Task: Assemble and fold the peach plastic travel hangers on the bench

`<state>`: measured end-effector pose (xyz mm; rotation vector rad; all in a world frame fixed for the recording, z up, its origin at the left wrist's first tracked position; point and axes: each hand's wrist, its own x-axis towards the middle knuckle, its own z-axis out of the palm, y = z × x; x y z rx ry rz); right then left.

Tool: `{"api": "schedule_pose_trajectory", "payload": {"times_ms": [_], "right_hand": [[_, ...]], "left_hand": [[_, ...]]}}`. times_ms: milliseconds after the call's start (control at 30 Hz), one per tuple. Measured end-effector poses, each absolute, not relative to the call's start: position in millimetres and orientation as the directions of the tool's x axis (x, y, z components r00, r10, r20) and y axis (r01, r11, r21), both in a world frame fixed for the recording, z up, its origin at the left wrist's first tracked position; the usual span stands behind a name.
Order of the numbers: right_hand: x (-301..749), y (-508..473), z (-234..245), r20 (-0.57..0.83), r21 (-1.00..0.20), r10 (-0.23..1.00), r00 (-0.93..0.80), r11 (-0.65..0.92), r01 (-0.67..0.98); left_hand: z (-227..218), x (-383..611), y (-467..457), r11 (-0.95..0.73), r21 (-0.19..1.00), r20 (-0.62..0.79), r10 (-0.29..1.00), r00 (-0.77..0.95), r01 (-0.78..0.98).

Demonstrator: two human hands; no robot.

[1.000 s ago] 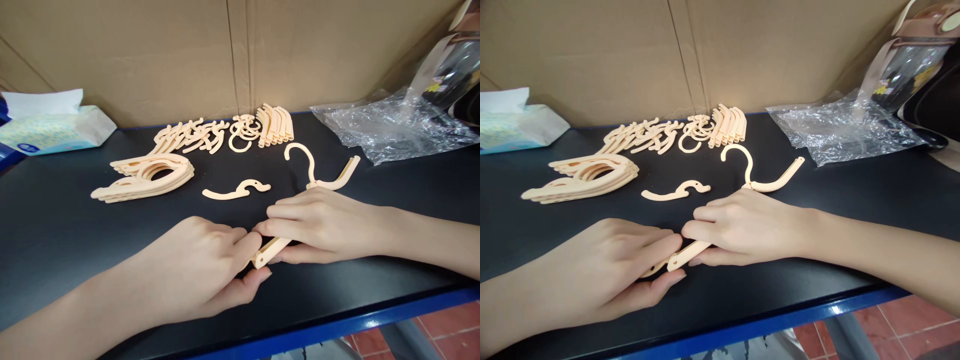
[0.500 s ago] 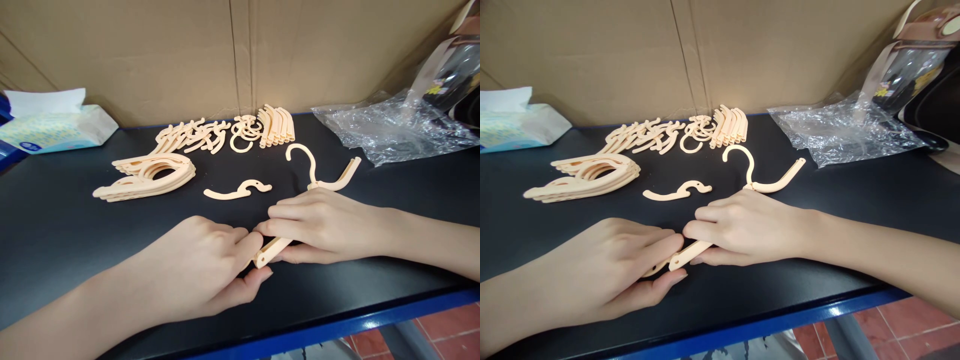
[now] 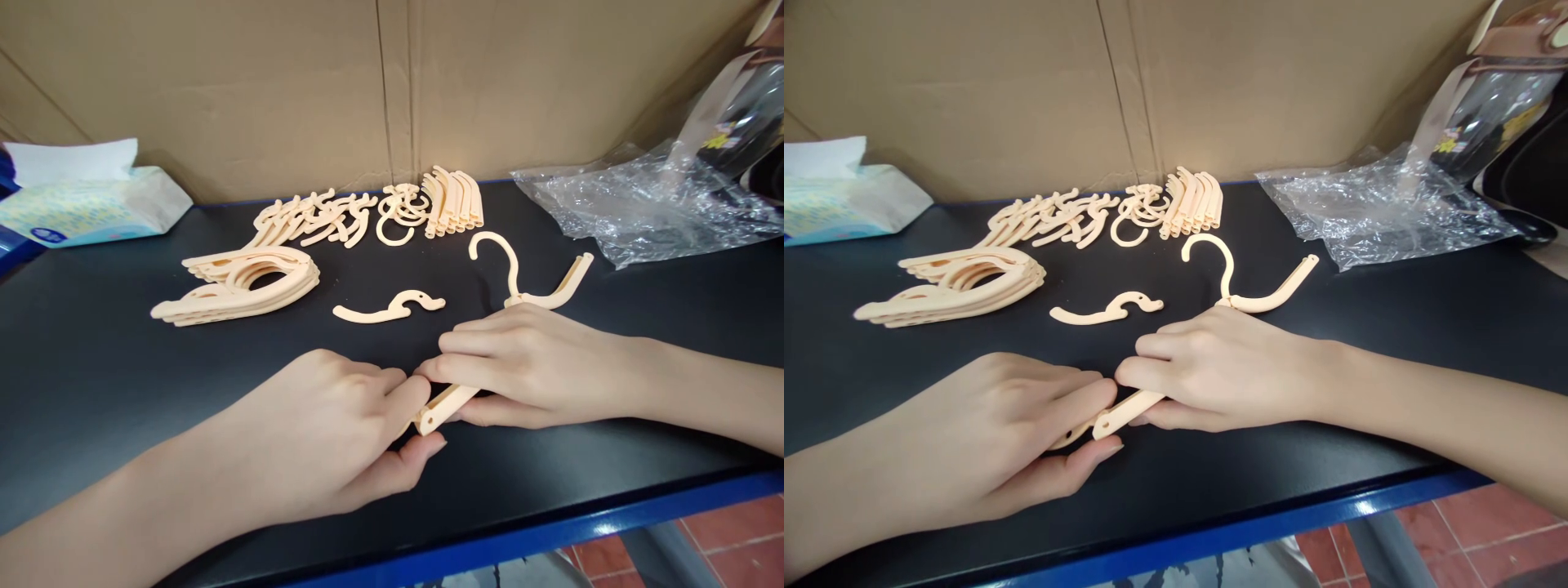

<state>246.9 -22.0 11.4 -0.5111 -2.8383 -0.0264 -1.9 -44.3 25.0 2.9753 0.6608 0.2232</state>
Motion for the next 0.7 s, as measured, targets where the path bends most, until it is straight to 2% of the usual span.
{"api": "schedule_pose_trajectory", "payload": {"times_ms": [500, 700], "right_hand": [[246.8, -21.5, 12.5, 0.239, -0.035, 0.341, -0.909, 0.939, 0.343], [246.2, -20.2, 12.8, 0.250, -0.044, 0.336, -0.908, 0.941, 0.336]], "left_hand": [[28.4, 1.5, -44.9, -0.892, 0.133, 0.141, 0.449, 0.882, 0.432], [31.3, -0.7, -46.4, -0.870, 0.170, 0.064, 0.478, 0.876, 0.463]]}}
